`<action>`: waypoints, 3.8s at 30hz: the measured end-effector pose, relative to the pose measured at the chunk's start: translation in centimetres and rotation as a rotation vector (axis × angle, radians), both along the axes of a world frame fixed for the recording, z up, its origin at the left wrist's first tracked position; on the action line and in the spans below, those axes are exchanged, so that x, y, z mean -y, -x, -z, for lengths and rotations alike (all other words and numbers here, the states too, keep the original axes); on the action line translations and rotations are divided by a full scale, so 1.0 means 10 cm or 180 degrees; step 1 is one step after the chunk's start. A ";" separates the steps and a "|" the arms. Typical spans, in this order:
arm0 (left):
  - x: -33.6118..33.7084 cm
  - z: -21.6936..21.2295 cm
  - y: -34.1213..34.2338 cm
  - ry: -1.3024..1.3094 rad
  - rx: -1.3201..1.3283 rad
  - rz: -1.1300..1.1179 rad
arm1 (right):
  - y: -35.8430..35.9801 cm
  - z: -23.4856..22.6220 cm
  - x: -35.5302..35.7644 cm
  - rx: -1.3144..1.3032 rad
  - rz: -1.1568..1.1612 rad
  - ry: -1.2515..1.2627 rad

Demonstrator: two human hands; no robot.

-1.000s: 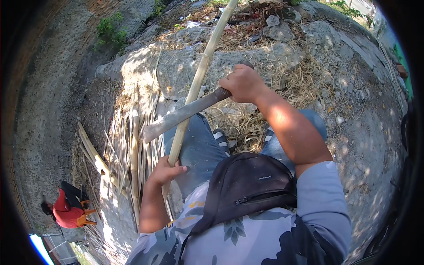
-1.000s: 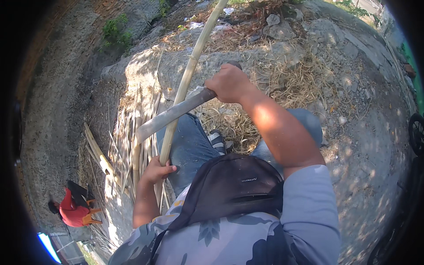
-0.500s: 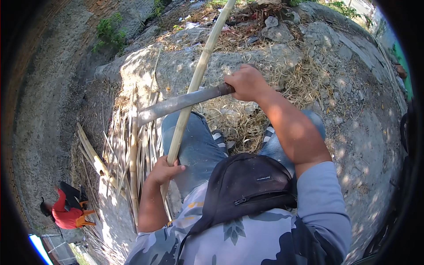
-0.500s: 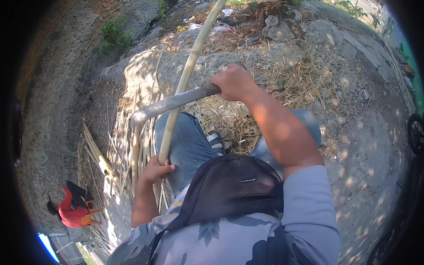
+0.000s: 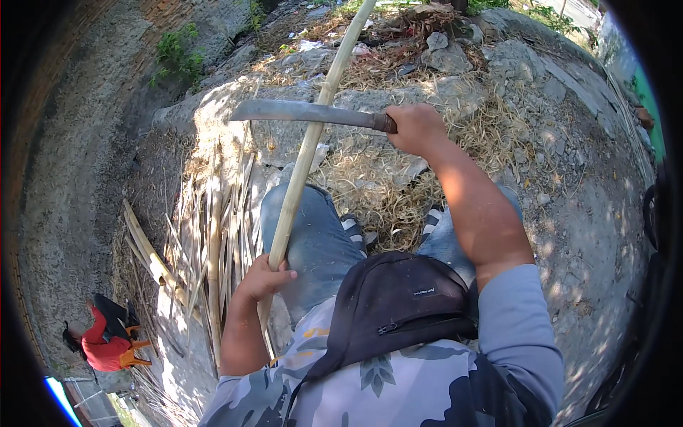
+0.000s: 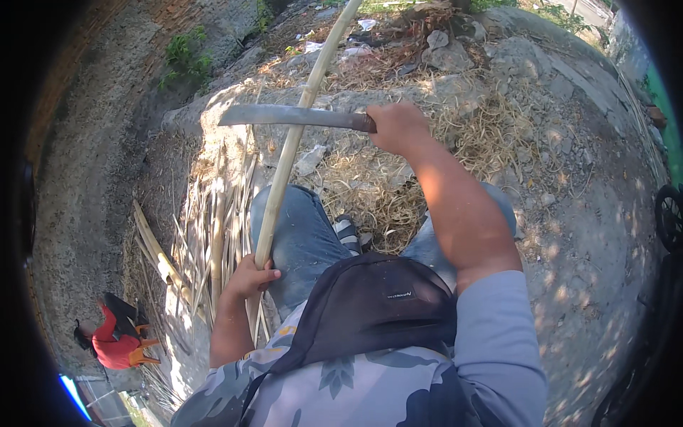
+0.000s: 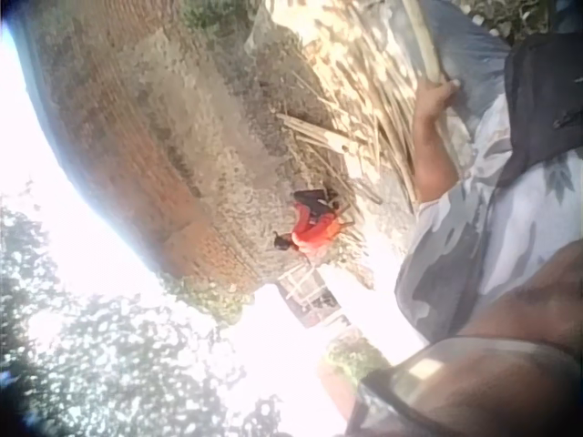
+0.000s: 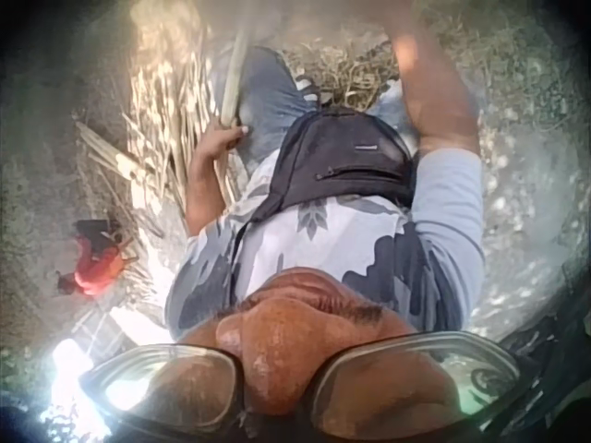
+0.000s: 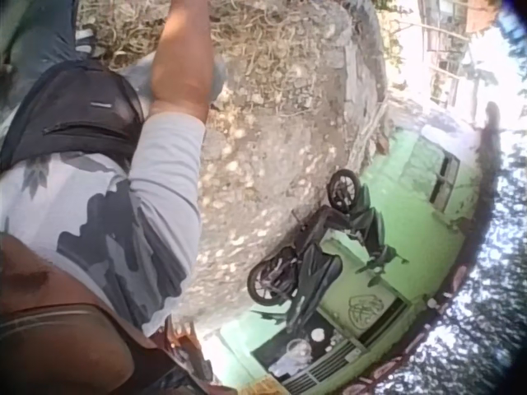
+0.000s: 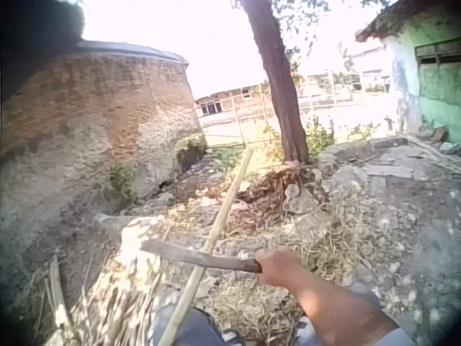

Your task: The person shaves a bamboo stick using a machete, then splits and scrapes the bamboo strip thinner.

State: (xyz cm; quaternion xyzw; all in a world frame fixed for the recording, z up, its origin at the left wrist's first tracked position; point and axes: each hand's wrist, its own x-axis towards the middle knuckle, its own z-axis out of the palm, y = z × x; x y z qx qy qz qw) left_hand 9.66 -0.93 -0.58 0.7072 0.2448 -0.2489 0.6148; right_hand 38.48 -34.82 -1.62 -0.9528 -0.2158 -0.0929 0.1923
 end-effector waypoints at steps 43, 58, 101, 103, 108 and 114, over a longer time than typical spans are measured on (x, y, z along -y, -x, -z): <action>0.04 -0.06 -0.04 -0.0207 -0.0115 0.0211 | -0.07 -0.14 0.16 -0.0237 0.0204 0.0182; -0.02 0.07 -0.04 -0.0217 0.0152 0.0208 | -0.14 -0.22 0.31 -0.0777 0.0810 -0.0157; -0.10 0.10 0.00 0.0240 0.0120 0.0007 | 0.35 -0.40 -0.23 -0.0569 -0.1118 0.0468; -0.08 0.06 0.01 0.0269 0.0073 -0.0011 | 0.34 -0.43 -0.27 -0.0198 -0.1327 0.0976; 0.02 -0.04 -0.03 0.0001 0.0091 0.0091 | 0.02 -0.26 0.16 -0.0635 -0.0501 0.0343; 0.05 -0.13 0.02 0.0032 0.0094 0.0035 | 0.03 -0.27 0.22 -0.1233 0.0404 -0.0272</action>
